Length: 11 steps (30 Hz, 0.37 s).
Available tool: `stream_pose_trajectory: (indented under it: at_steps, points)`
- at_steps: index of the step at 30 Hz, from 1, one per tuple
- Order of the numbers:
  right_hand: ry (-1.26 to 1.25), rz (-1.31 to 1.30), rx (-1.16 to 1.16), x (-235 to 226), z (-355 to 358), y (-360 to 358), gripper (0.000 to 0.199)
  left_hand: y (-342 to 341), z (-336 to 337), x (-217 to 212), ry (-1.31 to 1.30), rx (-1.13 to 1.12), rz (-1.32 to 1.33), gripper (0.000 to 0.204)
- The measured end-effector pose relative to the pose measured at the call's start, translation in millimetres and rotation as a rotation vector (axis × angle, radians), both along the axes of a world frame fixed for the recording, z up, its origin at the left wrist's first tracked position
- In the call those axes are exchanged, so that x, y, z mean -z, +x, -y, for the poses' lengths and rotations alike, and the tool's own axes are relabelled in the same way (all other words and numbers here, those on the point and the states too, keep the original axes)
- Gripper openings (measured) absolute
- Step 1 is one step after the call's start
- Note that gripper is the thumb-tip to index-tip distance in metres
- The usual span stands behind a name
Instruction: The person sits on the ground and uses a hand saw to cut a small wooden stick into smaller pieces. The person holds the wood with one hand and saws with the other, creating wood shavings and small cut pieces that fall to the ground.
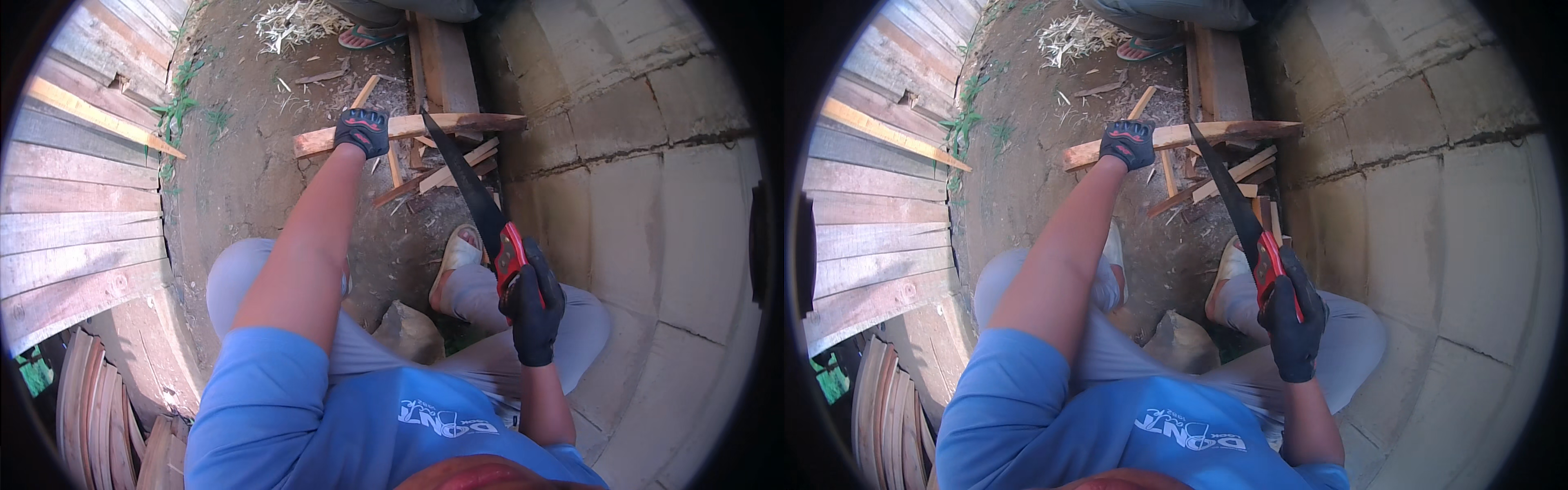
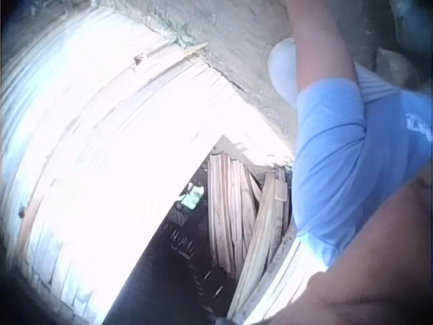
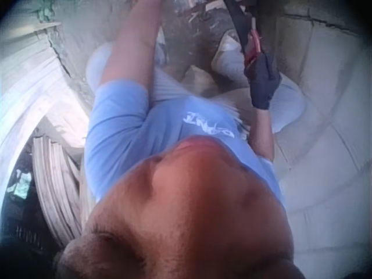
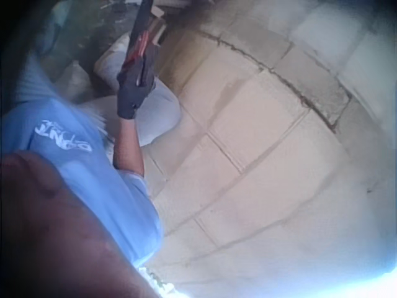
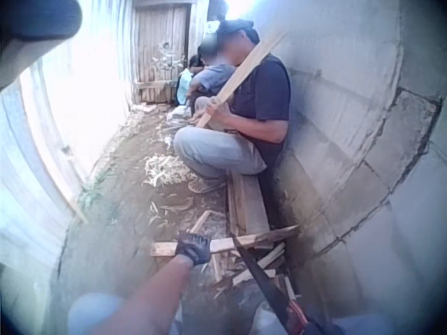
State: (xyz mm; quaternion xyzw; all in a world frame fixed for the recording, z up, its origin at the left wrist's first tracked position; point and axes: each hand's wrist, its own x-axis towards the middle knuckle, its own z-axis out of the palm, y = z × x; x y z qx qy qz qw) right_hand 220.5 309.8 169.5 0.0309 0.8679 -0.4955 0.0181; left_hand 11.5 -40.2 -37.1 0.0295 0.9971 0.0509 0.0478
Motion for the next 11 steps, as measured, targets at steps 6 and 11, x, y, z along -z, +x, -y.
stream_pose_trajectory:
  at_steps: [6, 11]
  points:
    - [-0.145, -0.066, 0.026, 23, 8, -23, 0.04, 2, -2, 4, -0.001, 0.06, -0.057, 0.026]
    - [-0.003, -0.03, -0.095, 69, 68, -105, 0.04, 3, 1, 3, 0.014, 0.024, -0.055, 0.027]
